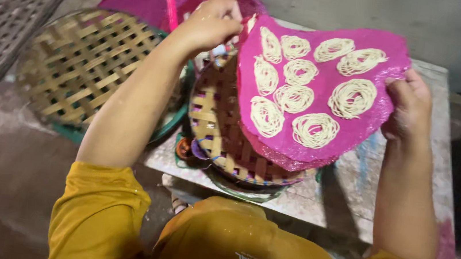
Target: The person uses a manual press to extrude dough into spiral noodles onto pink mats placed in woven trays. They repeatedly load dough into the press, squeeze to form noodles, and arrange the mats. The person then stacks the trays and places them into a large steamer pot.
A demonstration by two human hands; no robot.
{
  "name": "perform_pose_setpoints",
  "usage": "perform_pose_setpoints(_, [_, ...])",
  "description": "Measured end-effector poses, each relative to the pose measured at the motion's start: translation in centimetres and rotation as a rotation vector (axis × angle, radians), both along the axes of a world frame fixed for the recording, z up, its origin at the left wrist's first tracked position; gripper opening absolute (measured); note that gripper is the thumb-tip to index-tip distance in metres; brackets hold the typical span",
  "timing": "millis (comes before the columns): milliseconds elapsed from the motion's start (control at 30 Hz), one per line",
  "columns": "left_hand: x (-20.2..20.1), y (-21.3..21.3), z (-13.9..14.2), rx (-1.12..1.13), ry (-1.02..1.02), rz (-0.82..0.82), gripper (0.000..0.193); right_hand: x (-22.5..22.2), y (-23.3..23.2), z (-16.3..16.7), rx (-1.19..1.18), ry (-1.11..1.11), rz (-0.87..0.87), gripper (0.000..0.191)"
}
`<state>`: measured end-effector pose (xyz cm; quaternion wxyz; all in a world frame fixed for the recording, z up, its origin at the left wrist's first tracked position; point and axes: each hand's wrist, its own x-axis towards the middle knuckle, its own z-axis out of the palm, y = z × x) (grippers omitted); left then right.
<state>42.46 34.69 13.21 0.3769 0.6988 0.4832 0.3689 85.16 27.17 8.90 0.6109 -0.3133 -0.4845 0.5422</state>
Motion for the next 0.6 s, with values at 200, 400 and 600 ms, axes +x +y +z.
perform_pose_setpoints(200, [-6.7, -4.3, -8.2, -0.055, -0.002, 0.13, 0.004, -1.7, 2.8, -7.1, -0.149, -0.186, 0.009, 0.034])
perform_pose_setpoints(400, [-6.7, -10.1, -12.5, -0.011, 0.29, 0.341, 0.018, 0.5, 1.2, -12.7, -0.222, -0.488, -0.079, 0.025])
perform_pose_setpoints(600, [-6.2, -17.9, -14.4, 0.147, 0.293, 0.493, 0.02, -0.2, -0.4, -13.2, -0.137, -0.679, -0.244, 0.048])
